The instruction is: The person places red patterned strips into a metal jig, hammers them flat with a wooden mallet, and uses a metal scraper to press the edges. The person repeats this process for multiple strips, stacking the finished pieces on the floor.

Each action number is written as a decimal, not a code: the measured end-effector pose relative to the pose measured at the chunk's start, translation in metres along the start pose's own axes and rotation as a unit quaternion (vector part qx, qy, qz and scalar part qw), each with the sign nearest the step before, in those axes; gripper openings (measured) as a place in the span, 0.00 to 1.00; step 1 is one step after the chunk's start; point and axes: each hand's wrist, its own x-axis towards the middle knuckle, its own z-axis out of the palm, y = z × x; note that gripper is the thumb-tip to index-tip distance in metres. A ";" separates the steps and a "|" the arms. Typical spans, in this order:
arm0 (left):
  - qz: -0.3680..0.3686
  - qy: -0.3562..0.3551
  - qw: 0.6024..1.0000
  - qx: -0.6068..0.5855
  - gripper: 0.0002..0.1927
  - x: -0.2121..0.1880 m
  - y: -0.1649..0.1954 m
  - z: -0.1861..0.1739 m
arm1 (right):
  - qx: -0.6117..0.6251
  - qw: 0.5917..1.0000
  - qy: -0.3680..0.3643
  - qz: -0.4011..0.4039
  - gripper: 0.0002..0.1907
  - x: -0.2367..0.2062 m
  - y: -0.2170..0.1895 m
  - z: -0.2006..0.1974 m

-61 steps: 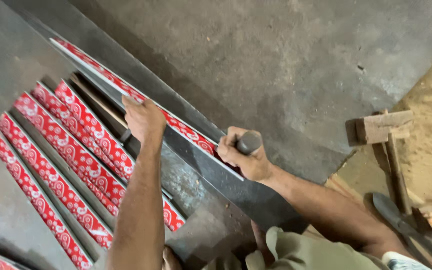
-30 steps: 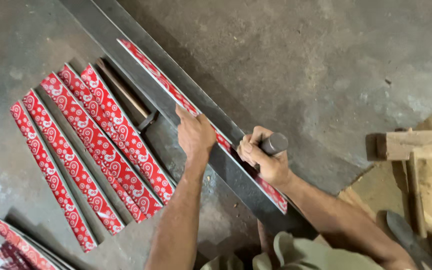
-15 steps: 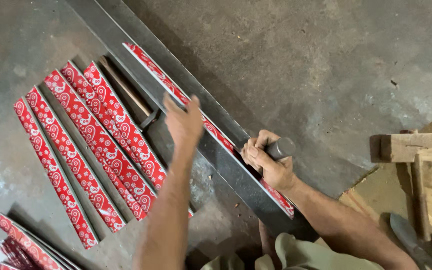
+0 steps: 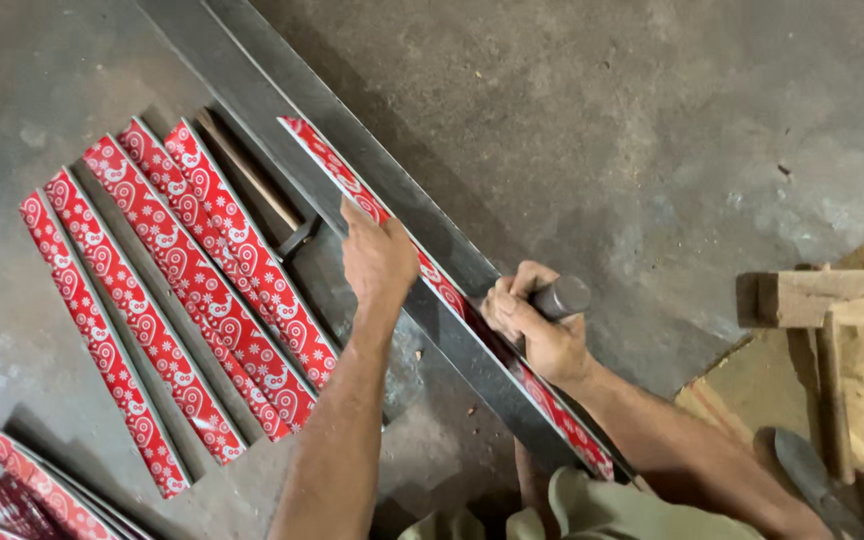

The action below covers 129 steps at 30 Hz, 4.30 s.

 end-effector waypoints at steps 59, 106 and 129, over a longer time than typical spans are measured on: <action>0.153 0.118 0.952 -0.239 0.29 0.020 -0.033 0.026 | 0.030 1.000 -0.004 0.006 0.13 0.002 0.026 -0.006; 0.342 0.021 0.910 0.233 0.46 0.074 -0.097 -0.062 | -0.788 0.516 0.113 0.316 0.23 -0.141 -0.044 -0.083; 0.752 -0.148 0.603 0.220 0.12 -0.082 0.010 0.020 | -0.694 0.664 0.129 0.246 0.24 -0.238 -0.067 -0.077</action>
